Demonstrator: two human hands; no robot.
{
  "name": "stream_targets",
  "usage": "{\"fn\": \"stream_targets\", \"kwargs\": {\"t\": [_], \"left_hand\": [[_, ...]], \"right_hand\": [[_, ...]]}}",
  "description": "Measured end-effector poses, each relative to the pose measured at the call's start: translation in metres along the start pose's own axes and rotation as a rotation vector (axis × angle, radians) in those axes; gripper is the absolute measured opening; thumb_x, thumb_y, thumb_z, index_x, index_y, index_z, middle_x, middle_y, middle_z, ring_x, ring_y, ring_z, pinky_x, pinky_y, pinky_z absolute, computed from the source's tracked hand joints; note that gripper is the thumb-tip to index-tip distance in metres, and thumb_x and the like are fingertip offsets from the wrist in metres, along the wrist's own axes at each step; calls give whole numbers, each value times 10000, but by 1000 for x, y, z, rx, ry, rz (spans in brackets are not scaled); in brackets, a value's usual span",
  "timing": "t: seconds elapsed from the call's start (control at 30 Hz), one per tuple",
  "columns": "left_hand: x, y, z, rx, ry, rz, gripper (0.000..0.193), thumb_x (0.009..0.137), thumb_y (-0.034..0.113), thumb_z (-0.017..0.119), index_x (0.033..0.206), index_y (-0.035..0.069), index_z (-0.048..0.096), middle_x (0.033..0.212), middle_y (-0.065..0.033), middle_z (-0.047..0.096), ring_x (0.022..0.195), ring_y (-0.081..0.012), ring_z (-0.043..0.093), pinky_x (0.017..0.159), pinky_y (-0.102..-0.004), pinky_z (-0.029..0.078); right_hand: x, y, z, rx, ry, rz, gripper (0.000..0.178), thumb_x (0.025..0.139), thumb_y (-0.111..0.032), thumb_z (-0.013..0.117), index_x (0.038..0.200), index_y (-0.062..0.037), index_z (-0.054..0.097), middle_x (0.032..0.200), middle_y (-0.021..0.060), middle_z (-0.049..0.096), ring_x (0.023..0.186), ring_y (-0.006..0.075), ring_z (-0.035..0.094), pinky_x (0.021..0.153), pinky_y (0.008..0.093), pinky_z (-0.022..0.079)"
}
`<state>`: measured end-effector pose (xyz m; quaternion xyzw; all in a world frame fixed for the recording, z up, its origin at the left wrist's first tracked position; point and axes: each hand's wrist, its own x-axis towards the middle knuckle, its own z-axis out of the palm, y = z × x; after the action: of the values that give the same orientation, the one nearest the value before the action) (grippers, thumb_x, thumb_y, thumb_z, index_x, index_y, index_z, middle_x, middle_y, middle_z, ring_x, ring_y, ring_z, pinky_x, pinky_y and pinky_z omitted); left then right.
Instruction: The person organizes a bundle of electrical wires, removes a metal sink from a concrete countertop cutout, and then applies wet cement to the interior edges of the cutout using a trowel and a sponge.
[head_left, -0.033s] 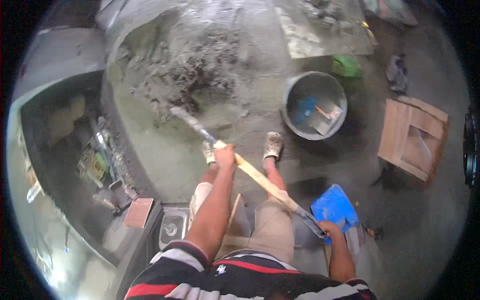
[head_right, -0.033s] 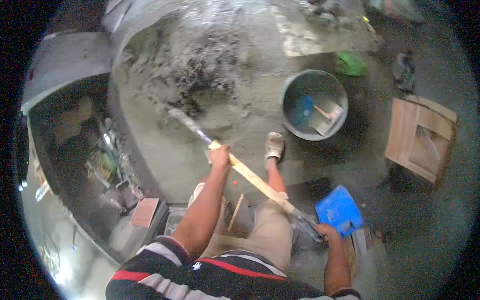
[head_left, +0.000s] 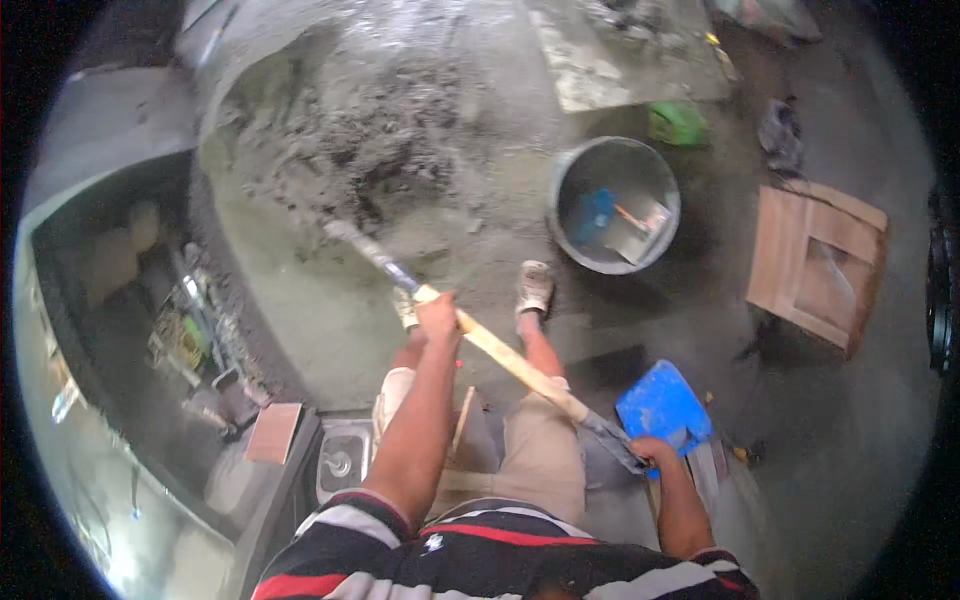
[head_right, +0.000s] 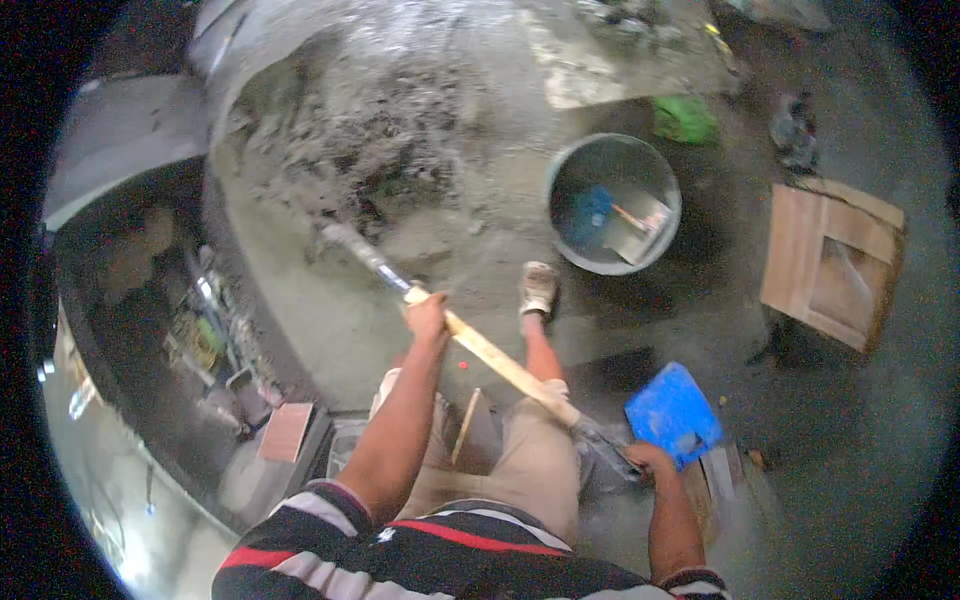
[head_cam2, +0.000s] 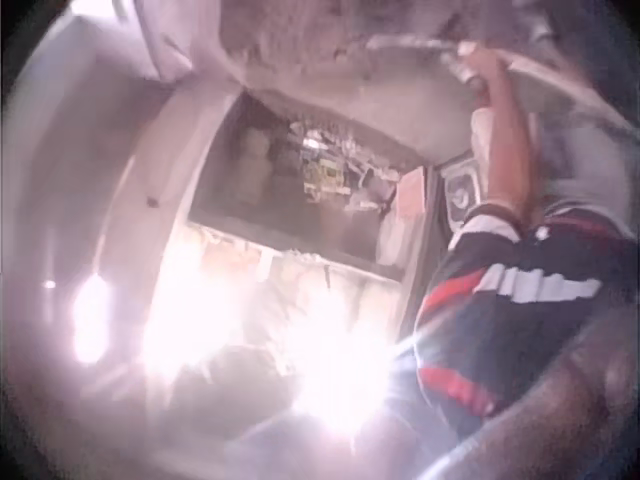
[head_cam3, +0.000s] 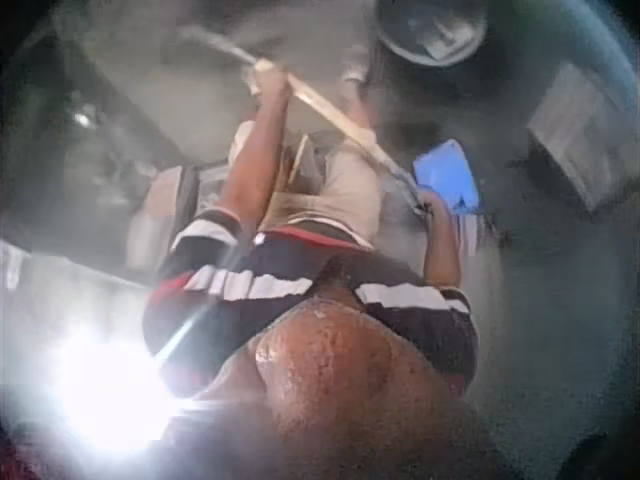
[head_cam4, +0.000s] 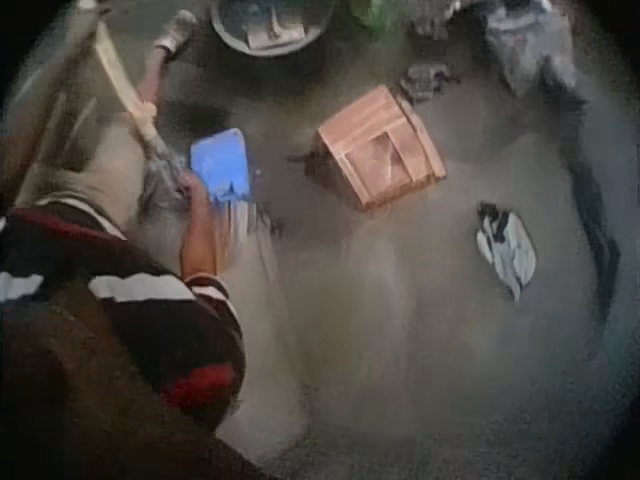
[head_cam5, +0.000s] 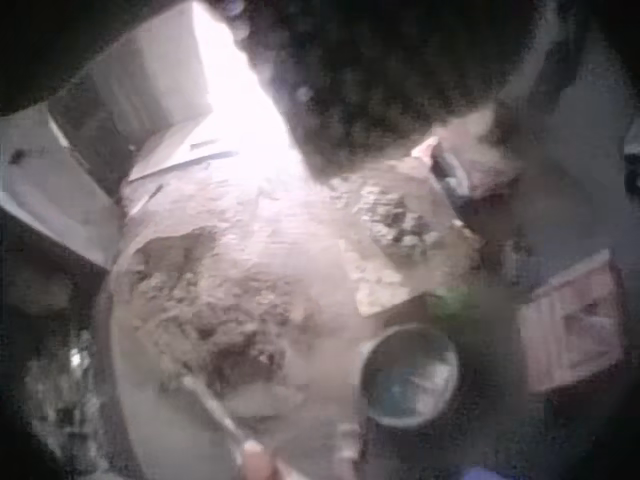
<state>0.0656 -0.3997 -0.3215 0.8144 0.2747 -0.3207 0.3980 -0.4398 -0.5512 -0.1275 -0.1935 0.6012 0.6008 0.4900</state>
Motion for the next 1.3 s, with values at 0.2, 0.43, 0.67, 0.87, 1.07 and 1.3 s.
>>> {"fn": "stream_targets", "kwargs": {"t": [0.2,0.43,0.67,0.87,1.07,1.3], "left_hand": [[-28,8,-6,-397,-32,-228,207,780,34,697,866,80,515,679,-65,539,450,-202,528,396,-352,468],[-15,-26,10,-593,-280,-581,174,852,147,687,892,95,526,675,-50,532,505,-192,542,465,-366,503],[-10,-16,19,-577,-385,-522,263,845,202,741,958,62,549,711,-67,573,541,-197,612,492,-380,554],[5,-18,-32,-555,-351,-479,248,857,212,744,928,40,580,712,-72,598,550,-201,628,493,-376,554],[-9,8,-52,-589,-392,-486,214,857,181,726,905,22,590,686,-60,597,505,-178,607,471,-343,532],[-2,17,-109,-612,-452,-432,157,851,137,706,836,26,596,646,-47,575,490,-172,590,455,-337,509]], "right_hand": [[-88,-171,-88,-462,581,-723,702,808,-387,777,1373,-27,570,1364,248,594,1255,387,584,1039,449,476],[-82,-445,-139,-741,1210,-1165,810,782,-240,818,1491,-158,436,1527,155,414,1397,352,409,1114,487,416],[23,-498,-157,-1068,1385,-800,172,807,-98,635,921,-55,757,1027,149,716,981,340,694,808,489,557],[-17,-460,-113,-378,1148,-960,211,809,-198,682,869,-1,727,1009,225,710,920,393,687,770,449,538],[-133,-374,-104,548,262,-1273,293,955,-189,605,1220,-71,652,1223,133,683,988,305,689,919,472,550],[-253,-477,143,834,-559,-1525,651,936,-487,599,1438,-85,501,1299,124,646,1134,318,645,946,515,537]]}}
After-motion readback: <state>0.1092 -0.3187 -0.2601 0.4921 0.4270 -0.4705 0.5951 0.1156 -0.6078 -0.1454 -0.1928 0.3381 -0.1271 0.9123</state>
